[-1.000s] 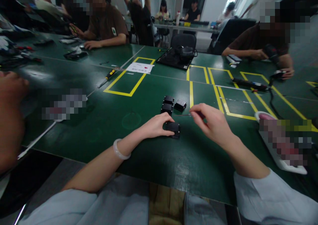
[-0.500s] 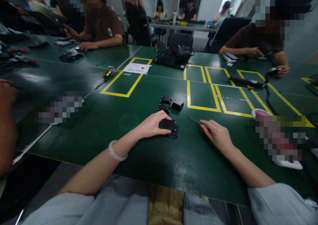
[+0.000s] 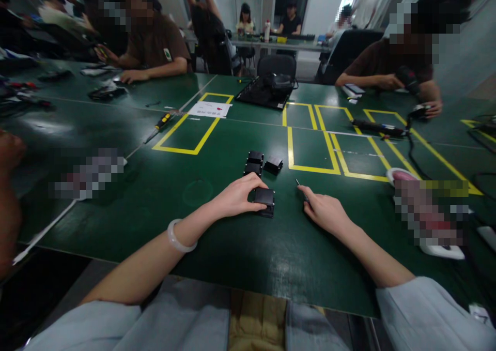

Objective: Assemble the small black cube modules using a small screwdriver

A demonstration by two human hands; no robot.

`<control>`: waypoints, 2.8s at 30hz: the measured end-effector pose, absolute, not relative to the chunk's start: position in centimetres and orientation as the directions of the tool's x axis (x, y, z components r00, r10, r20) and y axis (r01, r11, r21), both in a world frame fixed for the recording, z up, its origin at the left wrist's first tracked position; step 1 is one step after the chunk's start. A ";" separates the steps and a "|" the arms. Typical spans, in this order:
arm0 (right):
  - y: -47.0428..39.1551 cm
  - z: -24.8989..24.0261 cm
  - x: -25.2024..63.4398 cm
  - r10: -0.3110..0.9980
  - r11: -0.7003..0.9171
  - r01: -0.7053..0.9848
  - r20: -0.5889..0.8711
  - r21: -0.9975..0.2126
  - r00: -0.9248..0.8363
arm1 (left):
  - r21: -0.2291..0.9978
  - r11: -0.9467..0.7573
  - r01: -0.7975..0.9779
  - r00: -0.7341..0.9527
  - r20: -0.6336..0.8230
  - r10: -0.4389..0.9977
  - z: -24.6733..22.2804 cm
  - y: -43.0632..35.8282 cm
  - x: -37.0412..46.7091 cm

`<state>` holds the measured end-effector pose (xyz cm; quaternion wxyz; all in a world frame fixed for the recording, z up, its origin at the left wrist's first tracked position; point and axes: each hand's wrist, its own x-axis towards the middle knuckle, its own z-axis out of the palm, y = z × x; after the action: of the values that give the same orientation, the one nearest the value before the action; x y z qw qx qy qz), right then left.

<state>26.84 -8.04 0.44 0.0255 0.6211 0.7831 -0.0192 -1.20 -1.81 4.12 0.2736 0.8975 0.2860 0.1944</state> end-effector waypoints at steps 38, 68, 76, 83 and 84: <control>-6.5 0.8 23.0 0.816 0.565 0.699 0.422 -0.438 -0.394 | 0.587 -0.652 0.479 0.747 0.117 0.654 4.0 -1.3 -1.7; -6.8 -0.4 23.3 0.803 0.575 0.714 0.441 -0.399 -0.400 | -0.053 -0.486 0.873 0.469 -0.189 0.863 4.9 2.8 -22.5; -7.0 -0.4 23.3 0.800 0.580 0.716 0.437 -0.389 -0.411 | -0.348 -0.373 0.860 0.353 -0.123 0.928 5.8 7.2 -29.6; -7.0 -0.3 23.2 0.800 0.584 0.707 0.429 -0.397 -0.420 | -0.372 -0.334 0.866 0.324 -0.091 0.942 5.4 9.0 -32.7; -7.0 -0.4 23.2 0.798 0.586 0.707 0.431 -0.396 -0.421 | -0.375 -0.322 0.869 0.312 -0.089 0.946 5.4 9.1 -33.0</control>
<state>23.16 -6.99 -0.36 -0.2978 0.4484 0.8393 -0.0769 -32.99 9.11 5.40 -0.1297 0.7994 0.5678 -0.1477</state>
